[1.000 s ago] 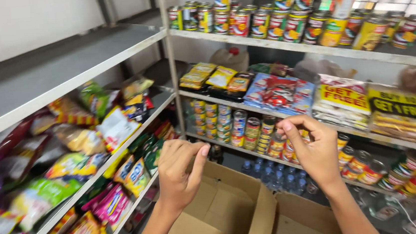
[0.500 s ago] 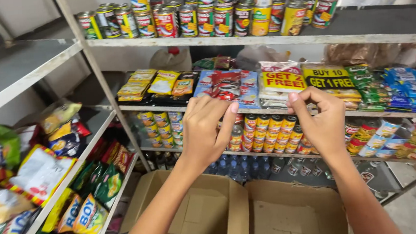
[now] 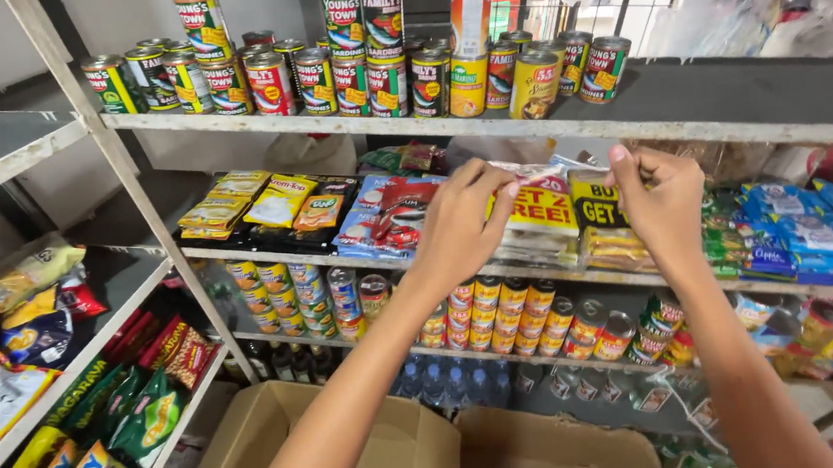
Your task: Organize canned goods and snack items on grocery store shelves.
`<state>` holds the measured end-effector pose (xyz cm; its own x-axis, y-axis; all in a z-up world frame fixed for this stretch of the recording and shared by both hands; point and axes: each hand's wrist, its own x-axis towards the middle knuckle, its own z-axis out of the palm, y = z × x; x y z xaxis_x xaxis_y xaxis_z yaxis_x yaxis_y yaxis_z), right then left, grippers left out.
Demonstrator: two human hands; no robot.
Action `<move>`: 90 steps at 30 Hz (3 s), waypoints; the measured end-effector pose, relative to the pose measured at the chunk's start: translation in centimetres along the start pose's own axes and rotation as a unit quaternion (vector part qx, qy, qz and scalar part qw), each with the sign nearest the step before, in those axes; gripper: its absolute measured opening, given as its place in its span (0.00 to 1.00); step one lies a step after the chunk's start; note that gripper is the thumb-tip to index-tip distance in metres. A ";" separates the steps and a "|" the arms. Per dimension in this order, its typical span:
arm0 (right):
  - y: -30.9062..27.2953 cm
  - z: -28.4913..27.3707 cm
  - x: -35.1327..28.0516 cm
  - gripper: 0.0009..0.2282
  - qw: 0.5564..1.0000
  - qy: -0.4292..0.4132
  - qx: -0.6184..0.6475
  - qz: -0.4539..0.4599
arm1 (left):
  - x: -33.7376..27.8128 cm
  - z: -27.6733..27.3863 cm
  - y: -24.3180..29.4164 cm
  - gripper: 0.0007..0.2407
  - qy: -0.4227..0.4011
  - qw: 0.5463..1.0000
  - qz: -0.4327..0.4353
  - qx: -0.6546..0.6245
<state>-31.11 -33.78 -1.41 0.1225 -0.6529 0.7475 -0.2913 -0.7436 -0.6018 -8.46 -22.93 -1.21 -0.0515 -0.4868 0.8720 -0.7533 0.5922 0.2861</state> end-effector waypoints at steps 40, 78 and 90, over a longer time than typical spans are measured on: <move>20.5 6.3 21.9 0.33 0.999 0.047 -0.024 0.001 | 7.2 24.8 -10.7 0.21 0.043 0.981 0.070 0.176; 26.0 8.8 28.7 0.51 0.974 -0.197 -0.073 0.085 | 10.2 24.8 -6.7 0.16 0.237 0.952 -0.129 -0.145; 29.6 12.1 29.7 0.36 0.968 -0.206 0.143 0.019 | 10.3 24.6 -6.9 0.17 0.210 0.955 -0.161 -0.135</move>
<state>-24.57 -76.90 -0.39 0.5023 -0.6390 0.5826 -0.0354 -0.6884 -0.7245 -19.89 -47.83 -3.94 0.4648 -0.4052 0.7873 -0.4863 0.6262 0.6094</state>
